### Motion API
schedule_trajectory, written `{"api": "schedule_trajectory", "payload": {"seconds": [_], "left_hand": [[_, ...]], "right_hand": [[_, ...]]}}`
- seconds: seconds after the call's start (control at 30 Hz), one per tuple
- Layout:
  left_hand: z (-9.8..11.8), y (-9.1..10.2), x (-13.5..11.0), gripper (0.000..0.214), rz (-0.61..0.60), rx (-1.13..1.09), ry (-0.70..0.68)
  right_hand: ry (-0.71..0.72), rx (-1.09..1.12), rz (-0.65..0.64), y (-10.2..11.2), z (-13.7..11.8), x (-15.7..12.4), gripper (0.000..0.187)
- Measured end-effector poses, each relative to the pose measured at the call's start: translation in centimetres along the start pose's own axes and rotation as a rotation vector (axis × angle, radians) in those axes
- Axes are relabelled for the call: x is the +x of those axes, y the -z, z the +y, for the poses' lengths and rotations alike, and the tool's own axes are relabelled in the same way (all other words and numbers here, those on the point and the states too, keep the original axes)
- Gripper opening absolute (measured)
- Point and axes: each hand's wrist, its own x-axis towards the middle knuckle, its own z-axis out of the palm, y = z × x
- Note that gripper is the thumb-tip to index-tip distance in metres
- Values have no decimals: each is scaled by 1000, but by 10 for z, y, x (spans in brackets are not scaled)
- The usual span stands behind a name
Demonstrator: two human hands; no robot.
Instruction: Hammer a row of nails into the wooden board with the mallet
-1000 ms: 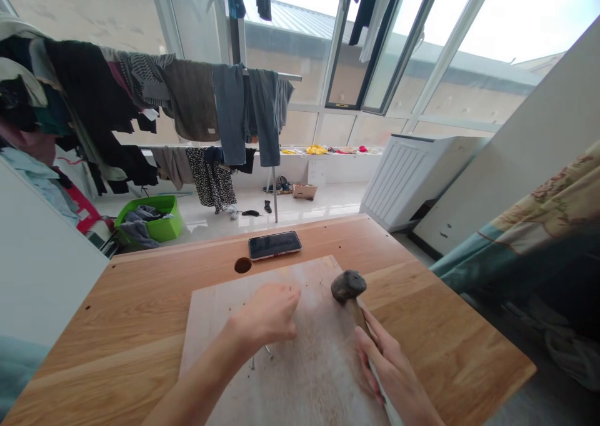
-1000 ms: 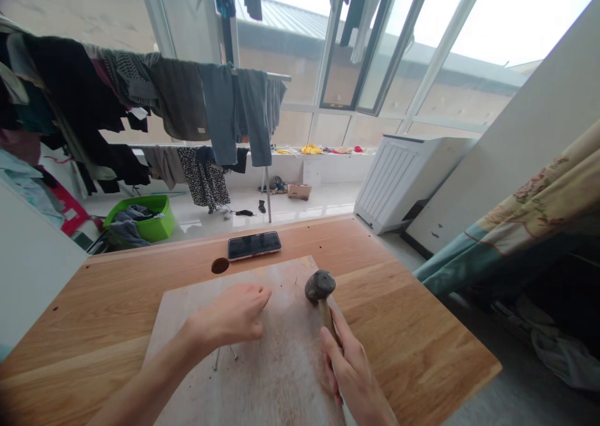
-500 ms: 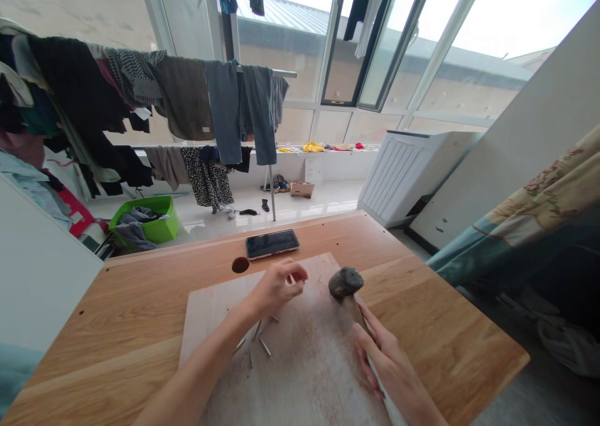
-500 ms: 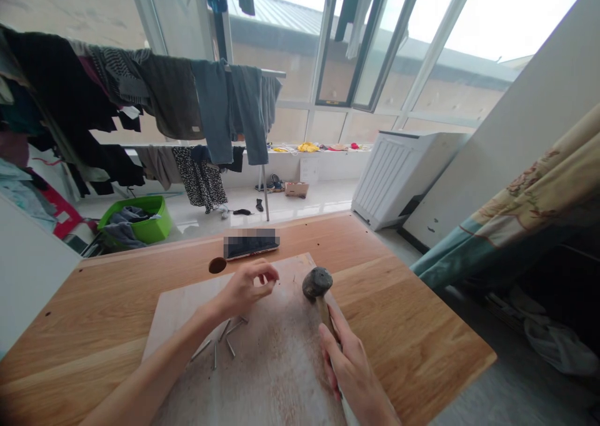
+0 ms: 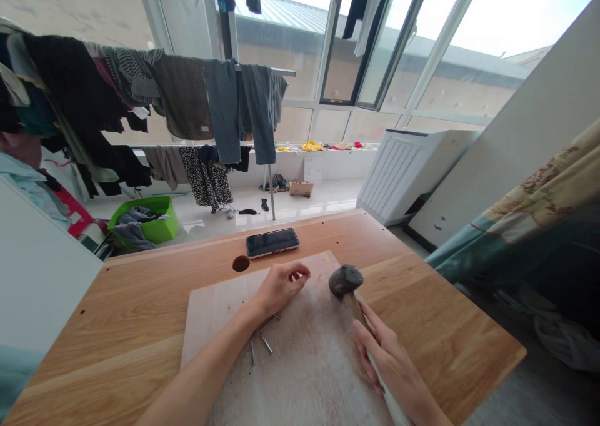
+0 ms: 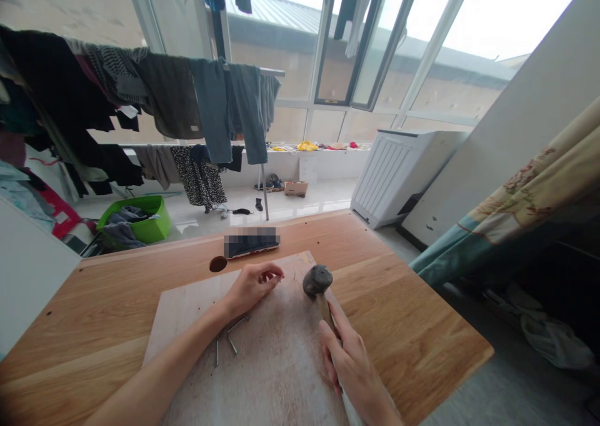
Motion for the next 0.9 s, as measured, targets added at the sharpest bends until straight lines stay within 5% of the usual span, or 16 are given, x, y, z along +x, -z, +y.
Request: {"api": "schedule_trajectory", "payload": {"seconds": [0.3,0.5,0.67,0.9], "left_hand": [[-4,-1,-2,19,-29,34,-1],[-5,-2,-1,16,-14,23,21],[-7,-3,-1,24,-20,5,32],[-7,-3,0,41,-6,12,5]], "right_hand": [[-11,32,-31,3,0,-1,77],[50,95,-88,-5,-27,-1,71],[76,-13,-121,-15,-52,3,67],[57,-109,-123,-28,-48,7,64]]}}
